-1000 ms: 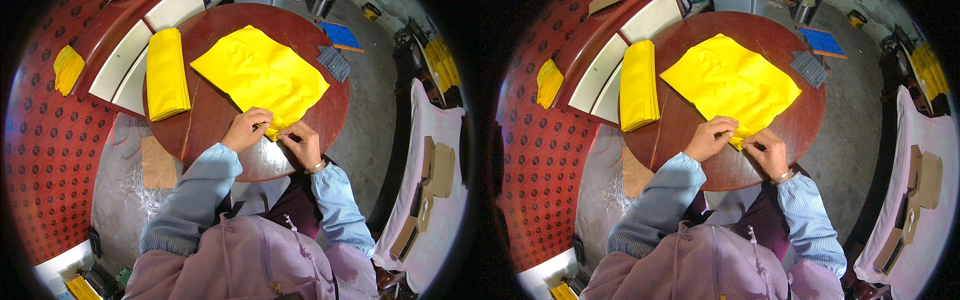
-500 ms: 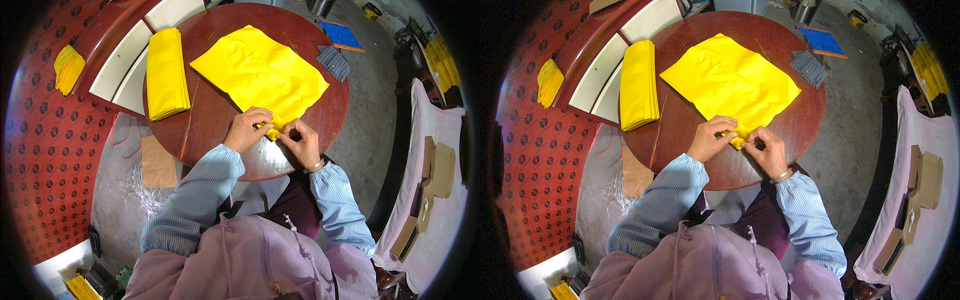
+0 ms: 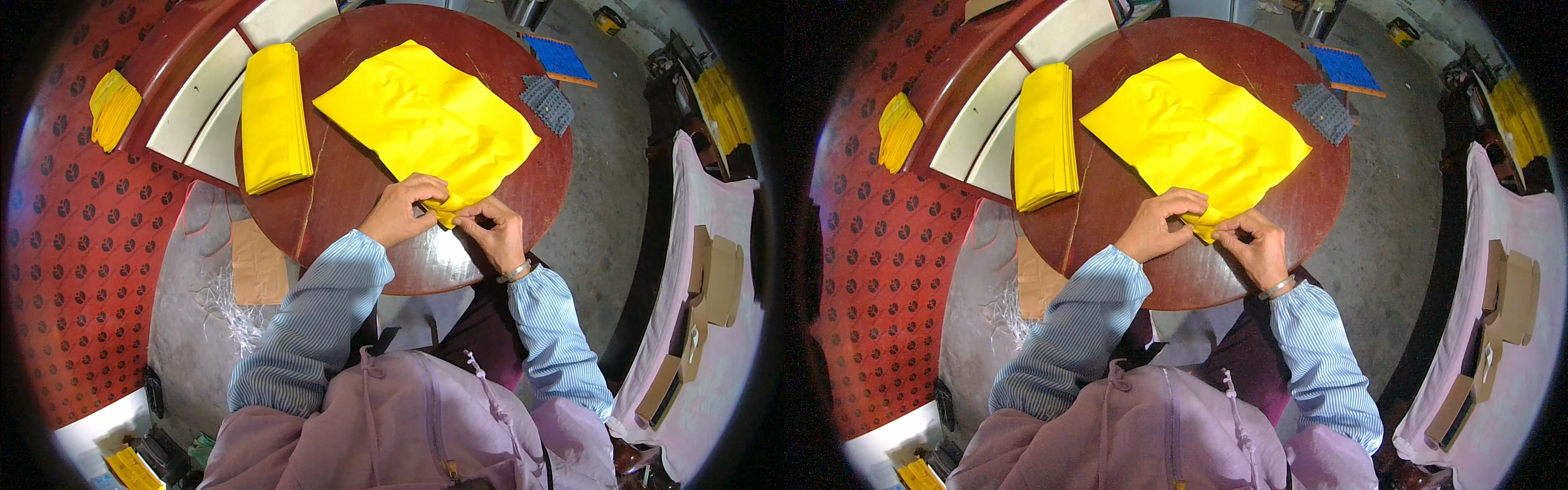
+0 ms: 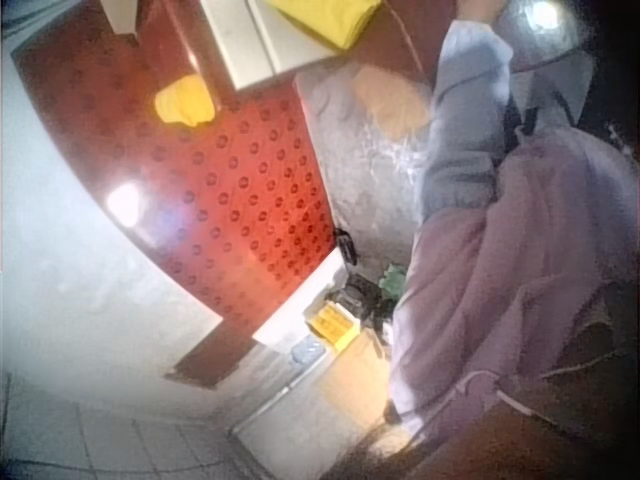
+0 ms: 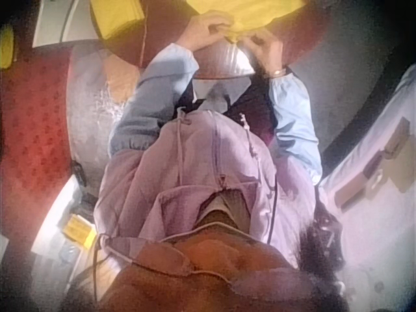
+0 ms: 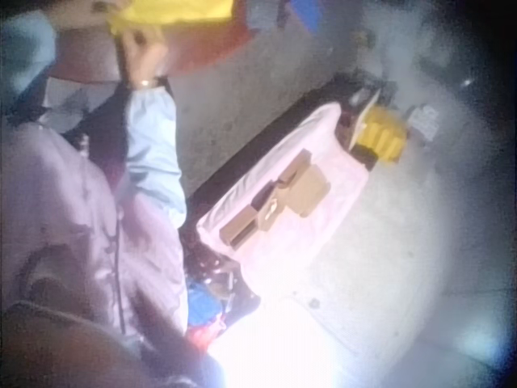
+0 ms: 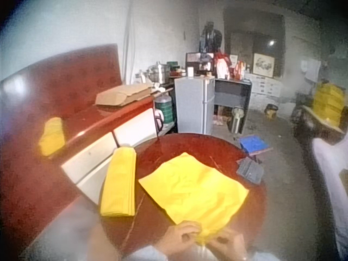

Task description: The person folds yellow cloths on a round wooden table. They smooth each piece, fold it in half, and place it on a growing stack. The person repeats this process with multiple cloths throughout the clip.

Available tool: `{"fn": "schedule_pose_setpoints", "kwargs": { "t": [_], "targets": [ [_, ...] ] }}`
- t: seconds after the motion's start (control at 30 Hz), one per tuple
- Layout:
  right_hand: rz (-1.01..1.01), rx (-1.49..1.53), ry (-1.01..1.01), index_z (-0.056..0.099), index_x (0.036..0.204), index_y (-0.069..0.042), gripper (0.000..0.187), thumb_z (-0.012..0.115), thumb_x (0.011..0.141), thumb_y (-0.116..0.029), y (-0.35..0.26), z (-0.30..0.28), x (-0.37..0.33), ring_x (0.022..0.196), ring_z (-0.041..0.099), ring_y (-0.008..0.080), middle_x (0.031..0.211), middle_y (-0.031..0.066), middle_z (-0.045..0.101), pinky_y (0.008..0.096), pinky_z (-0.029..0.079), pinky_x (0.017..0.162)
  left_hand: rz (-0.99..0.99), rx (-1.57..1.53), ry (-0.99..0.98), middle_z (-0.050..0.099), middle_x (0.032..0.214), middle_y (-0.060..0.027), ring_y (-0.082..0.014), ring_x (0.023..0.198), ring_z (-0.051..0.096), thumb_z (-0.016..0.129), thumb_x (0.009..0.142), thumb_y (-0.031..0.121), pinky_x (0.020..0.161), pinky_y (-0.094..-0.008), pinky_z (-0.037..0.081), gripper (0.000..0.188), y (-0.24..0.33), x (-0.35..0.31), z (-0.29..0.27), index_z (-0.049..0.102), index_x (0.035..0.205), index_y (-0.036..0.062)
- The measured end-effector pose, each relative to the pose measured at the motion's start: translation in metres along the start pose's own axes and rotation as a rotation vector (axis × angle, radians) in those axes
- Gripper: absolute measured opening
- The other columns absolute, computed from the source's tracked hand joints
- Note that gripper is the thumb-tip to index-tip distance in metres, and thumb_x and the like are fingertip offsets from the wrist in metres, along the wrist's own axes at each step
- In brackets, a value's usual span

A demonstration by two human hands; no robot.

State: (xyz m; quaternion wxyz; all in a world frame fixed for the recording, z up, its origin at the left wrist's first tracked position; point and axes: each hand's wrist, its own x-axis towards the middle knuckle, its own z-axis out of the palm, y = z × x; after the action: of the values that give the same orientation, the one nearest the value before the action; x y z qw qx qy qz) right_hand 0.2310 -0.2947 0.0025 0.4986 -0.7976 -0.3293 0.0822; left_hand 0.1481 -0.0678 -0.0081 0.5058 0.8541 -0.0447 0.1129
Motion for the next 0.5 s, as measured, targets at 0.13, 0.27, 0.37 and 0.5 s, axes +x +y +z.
{"fn": "schedule_pose_setpoints", "kwargs": {
  "t": [0.13,0.27,0.37,0.5],
  "targets": [
    [0.017,-0.004,-0.002,0.08,0.099,-0.001,0.018,0.09,0.087,-0.01,0.0,0.001,0.001,0.081,0.073,0.0175,0.094,0.0083,0.077,0.0313,0.059,0.074,-0.05,0.02,0.015,0.076,0.129,-0.015,-0.0297,0.122,0.073,0.08,0.086,0.0,0.108,-0.0384,0.058,0.028,0.002,-0.001,0.003,0.076,0.114,0.001],
    [0.043,0.049,0.0,0.079,0.1,-0.003,0.016,0.088,0.088,-0.008,-0.002,0.0,0.0,0.081,0.072,0.0167,0.093,0.0077,0.077,0.0307,0.058,0.074,-0.042,-0.003,0.09,0.077,0.125,-0.0142,-0.0291,0.118,0.075,0.082,0.087,0.002,0.106,-0.0369,0.058,0.022,0.002,0.001,0.01,0.077,0.108,-0.0001],
    [-0.031,0.019,-0.015,0.079,0.1,-0.004,0.015,0.088,0.088,-0.006,-0.005,-0.002,0.0,0.083,0.073,0.0183,0.094,0.0083,0.077,0.032,0.058,0.075,-0.056,-0.002,0.12,0.078,0.124,-0.014,-0.0289,0.116,0.075,0.081,0.091,0.005,0.105,-0.0365,0.058,0.019,0.003,0.002,0.013,0.078,0.108,-0.0009],
    [-0.255,-0.127,0.02,0.079,0.098,-0.003,0.015,0.088,0.086,-0.006,-0.005,-0.002,0.002,0.086,0.074,0.0219,0.095,0.0098,0.076,0.0339,0.058,0.077,-0.063,0.031,0.096,0.078,0.125,-0.0147,-0.029,0.118,0.074,0.077,0.096,0.008,0.105,-0.0372,0.058,0.018,0.003,0.002,0.01,0.078,0.112,-0.001]
  ]
}}
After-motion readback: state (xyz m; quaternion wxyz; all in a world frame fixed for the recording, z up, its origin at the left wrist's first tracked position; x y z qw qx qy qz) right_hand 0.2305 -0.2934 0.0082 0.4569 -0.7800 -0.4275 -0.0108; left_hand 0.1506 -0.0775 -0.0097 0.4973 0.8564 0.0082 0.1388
